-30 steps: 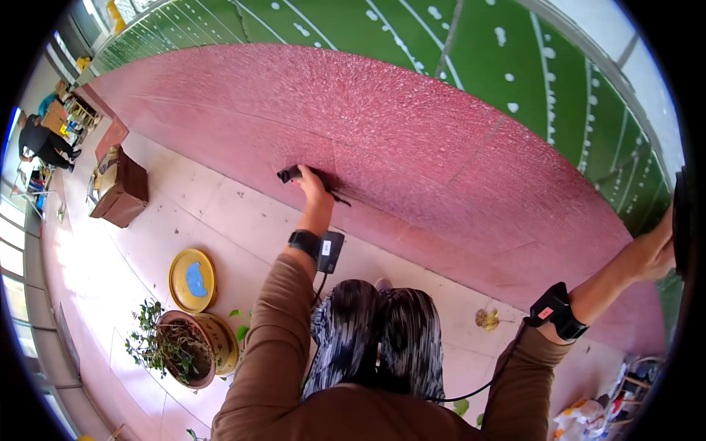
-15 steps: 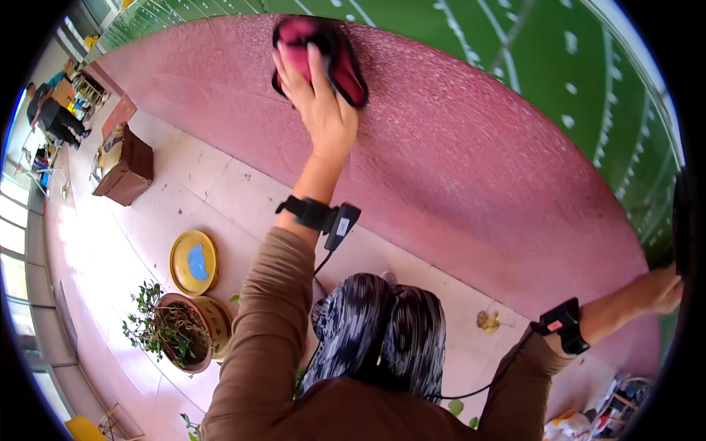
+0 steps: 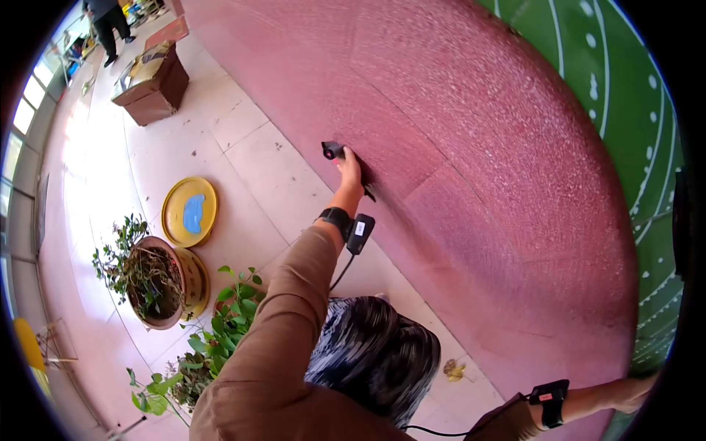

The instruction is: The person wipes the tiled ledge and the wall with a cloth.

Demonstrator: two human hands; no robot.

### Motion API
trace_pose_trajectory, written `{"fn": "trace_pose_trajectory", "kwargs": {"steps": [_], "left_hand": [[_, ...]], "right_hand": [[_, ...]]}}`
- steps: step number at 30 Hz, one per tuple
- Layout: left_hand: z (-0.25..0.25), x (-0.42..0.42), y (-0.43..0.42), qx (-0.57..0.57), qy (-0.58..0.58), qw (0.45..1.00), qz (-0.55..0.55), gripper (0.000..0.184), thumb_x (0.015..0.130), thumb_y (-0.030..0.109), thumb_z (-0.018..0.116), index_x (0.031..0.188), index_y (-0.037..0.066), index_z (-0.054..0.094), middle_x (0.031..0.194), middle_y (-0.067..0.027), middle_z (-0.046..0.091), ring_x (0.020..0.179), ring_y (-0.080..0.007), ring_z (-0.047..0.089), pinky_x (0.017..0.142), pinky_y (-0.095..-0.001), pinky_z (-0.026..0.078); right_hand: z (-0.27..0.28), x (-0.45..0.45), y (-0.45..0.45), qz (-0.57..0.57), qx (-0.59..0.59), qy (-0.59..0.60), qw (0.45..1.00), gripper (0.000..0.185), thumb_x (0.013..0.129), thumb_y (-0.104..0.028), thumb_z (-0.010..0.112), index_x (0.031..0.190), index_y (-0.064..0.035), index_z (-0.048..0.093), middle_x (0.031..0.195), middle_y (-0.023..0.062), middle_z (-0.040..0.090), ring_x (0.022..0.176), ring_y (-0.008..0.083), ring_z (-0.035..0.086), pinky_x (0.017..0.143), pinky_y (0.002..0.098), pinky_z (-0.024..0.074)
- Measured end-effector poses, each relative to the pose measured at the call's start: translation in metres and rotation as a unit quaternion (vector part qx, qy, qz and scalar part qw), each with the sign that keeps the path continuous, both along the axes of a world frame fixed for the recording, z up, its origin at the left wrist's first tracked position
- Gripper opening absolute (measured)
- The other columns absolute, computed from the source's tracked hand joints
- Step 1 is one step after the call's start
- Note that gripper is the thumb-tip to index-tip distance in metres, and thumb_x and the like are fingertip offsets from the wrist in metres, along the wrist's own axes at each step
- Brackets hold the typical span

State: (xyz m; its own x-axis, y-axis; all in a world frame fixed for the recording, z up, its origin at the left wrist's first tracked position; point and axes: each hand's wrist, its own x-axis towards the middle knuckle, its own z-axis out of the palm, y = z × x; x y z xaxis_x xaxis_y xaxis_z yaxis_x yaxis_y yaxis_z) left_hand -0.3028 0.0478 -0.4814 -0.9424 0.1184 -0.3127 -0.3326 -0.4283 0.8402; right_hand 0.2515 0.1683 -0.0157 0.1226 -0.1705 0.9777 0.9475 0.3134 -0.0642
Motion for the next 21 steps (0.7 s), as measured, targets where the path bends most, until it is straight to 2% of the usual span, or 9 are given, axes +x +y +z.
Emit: {"fn": "trace_pose_trajectory", "kwargs": {"steps": [3, 6, 10, 13, 14, 15, 17, 19, 21], "left_hand": [[0.043, -0.019, 0.001, 0.058, -0.036, 0.995, -0.075, 0.07, 0.087, 0.05, 0.045, 0.139, 0.007, 0.026, 0.139, -0.0148, 0.034, 0.127, -0.0276, 0.035, 0.101, -0.0406, 0.034], [0.169, -0.013, -0.018, 0.001, 0.149, 0.989, -0.016, 0.059, 0.089, 0.042, 0.046, 0.126, -0.003, 0.04, 0.132, -0.019, 0.04, 0.12, -0.0288, 0.041, 0.097, -0.044, 0.034], [0.272, -0.06, -0.015, -0.039, 0.362, 0.928, 0.085, 0.048, 0.089, 0.032, 0.048, 0.12, -0.005, 0.047, 0.127, -0.0266, 0.041, 0.12, -0.0416, 0.033, 0.103, -0.0471, 0.023], [0.33, -0.094, -0.034, -0.197, 0.617, 0.759, 0.064, 0.055, 0.091, 0.028, 0.044, 0.136, 0.0, 0.03, 0.142, -0.0225, 0.023, 0.132, -0.0399, 0.017, 0.109, -0.043, 0.014], [0.333, -0.117, -0.03, -0.342, 0.705, 0.614, 0.093, 0.06, 0.095, 0.03, 0.039, 0.142, 0.0, 0.019, 0.15, -0.0172, 0.012, 0.139, -0.0351, 0.008, 0.113, -0.0383, 0.007], [0.337, -0.098, -0.033, -0.11, 0.655, 0.746, 0.049, 0.06, 0.096, 0.035, 0.038, 0.141, -0.001, 0.022, 0.15, -0.014, 0.015, 0.139, -0.0281, 0.01, 0.112, -0.0377, 0.01], [0.302, -0.088, -0.037, -0.141, 0.657, 0.736, 0.079, 0.058, 0.091, 0.028, 0.044, 0.14, 0.003, 0.027, 0.146, -0.0201, 0.02, 0.136, -0.0353, 0.014, 0.11, -0.0421, 0.014], [0.255, -0.089, -0.04, -0.156, 0.618, 0.767, 0.081, 0.064, 0.085, 0.019, 0.049, 0.143, 0.008, 0.025, 0.147, -0.0244, 0.016, 0.137, -0.0415, 0.013, 0.11, -0.0451, 0.014], [0.202, -0.107, -0.037, -0.111, 0.528, 0.838, 0.081, 0.062, 0.087, 0.017, 0.049, 0.142, 0.003, 0.024, 0.146, -0.0218, 0.022, 0.136, -0.0352, 0.021, 0.11, -0.0383, 0.017]], "right_hand": [[-0.005, -0.004, -0.002, -0.022, -0.033, -0.022, 0.999, 0.021, 0.092, -0.024, 0.053, 0.1, -0.0157, 0.071, 0.1, -0.0001, 0.068, 0.088, 0.0147, 0.065, 0.072, 0.0268, 0.0531], [-0.003, -0.013, -0.006, -0.016, -0.036, -0.059, 0.998, 0.024, 0.094, -0.024, 0.05, 0.098, -0.0131, 0.071, 0.102, 0.0015, 0.066, 0.09, 0.016, 0.064, 0.075, 0.0284, 0.0528], [0.001, -0.025, -0.014, 0.203, -0.052, 0.035, 0.977, 0.029, 0.094, -0.023, 0.049, 0.093, -0.0037, 0.071, 0.096, 0.0065, 0.066, 0.091, 0.0161, 0.062, 0.079, 0.0277, 0.0492], [0.0, -0.026, -0.015, 0.188, -0.057, 0.023, 0.98, 0.03, 0.094, -0.023, 0.048, 0.092, -0.0044, 0.072, 0.098, 0.0062, 0.066, 0.091, 0.0166, 0.062, 0.08, 0.0272, 0.0491], [0.001, -0.022, -0.014, 0.168, -0.053, 0.011, 0.984, 0.028, 0.094, -0.022, 0.049, 0.094, -0.0056, 0.071, 0.099, 0.0058, 0.067, 0.09, 0.017, 0.063, 0.078, 0.0272, 0.0501], [0.001, -0.018, -0.012, 0.15, -0.049, -0.002, 0.987, 0.026, 0.094, -0.022, 0.05, 0.096, -0.0069, 0.071, 0.099, 0.0053, 0.067, 0.089, 0.0174, 0.064, 0.077, 0.0272, 0.0512], [-0.003, -0.005, -0.01, -0.075, -0.079, -0.029, 0.994, 0.027, 0.094, -0.022, 0.047, 0.103, -0.0084, 0.069, 0.103, 0.0058, 0.067, 0.091, 0.0203, 0.064, 0.078, 0.0286, 0.0511], [-0.002, 0.0, -0.003, -0.089, -0.118, 0.031, 0.988, 0.031, 0.094, -0.025, 0.046, 0.1, -0.006, 0.07, 0.104, 0.0071, 0.067, 0.095, 0.0221, 0.063, 0.083, 0.0298, 0.0484], [0.006, 0.025, 0.016, 0.097, 0.015, -0.06, 0.993, 0.029, 0.091, -0.026, 0.056, 0.081, 0.0015, 0.057, 0.08, 0.012, 0.054, 0.078, 0.0208, 0.048, 0.074, 0.0352, 0.0396]]}}
